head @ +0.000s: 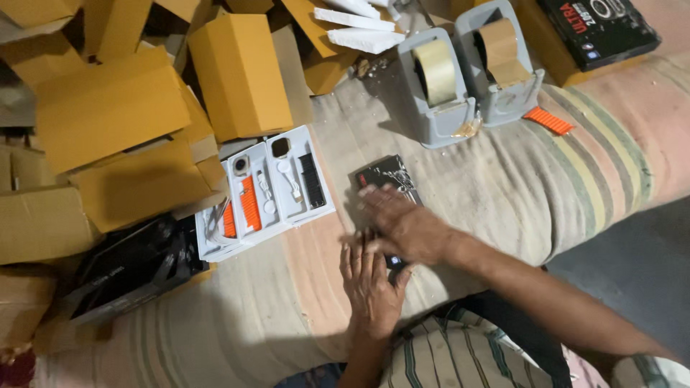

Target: The person opens a smartwatch retail box, arranges the watch, charger cable, strap and manual into the white inner tray, closes the box, and seals it using a tape dispenser. They then handle the next boxed unit, repeating the packing steps on the cushioned work surface.

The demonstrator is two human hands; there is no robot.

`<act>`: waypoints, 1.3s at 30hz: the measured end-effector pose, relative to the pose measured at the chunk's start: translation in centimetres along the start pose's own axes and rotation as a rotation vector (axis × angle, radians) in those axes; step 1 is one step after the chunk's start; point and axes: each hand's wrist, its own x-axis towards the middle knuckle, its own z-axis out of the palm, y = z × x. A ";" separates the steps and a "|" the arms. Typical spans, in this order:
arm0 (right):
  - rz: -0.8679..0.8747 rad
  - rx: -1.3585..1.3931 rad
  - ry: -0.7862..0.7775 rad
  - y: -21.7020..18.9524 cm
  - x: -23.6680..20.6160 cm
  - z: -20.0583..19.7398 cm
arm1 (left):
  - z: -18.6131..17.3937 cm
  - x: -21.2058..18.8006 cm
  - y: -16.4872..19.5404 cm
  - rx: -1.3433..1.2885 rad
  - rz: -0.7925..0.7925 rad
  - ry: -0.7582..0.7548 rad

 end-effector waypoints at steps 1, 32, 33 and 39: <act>-0.062 -0.025 0.055 0.0 1.0 0.9 | 0.1 0.1 -0.1 -0.008 0.004 0.023; 0.180 -0.175 0.089 1.3 -3.1 -2.2 | -0.3 0.2 0.0 0.008 -0.006 -0.025; 0.224 -0.216 0.058 1.4 -1.6 -1.7 | -0.1 0.2 -0.1 0.011 -0.007 -0.032; 0.147 -0.157 -0.081 -2.7 2.2 0.5 | 0.7 -0.2 -0.4 -0.028 -0.048 -0.045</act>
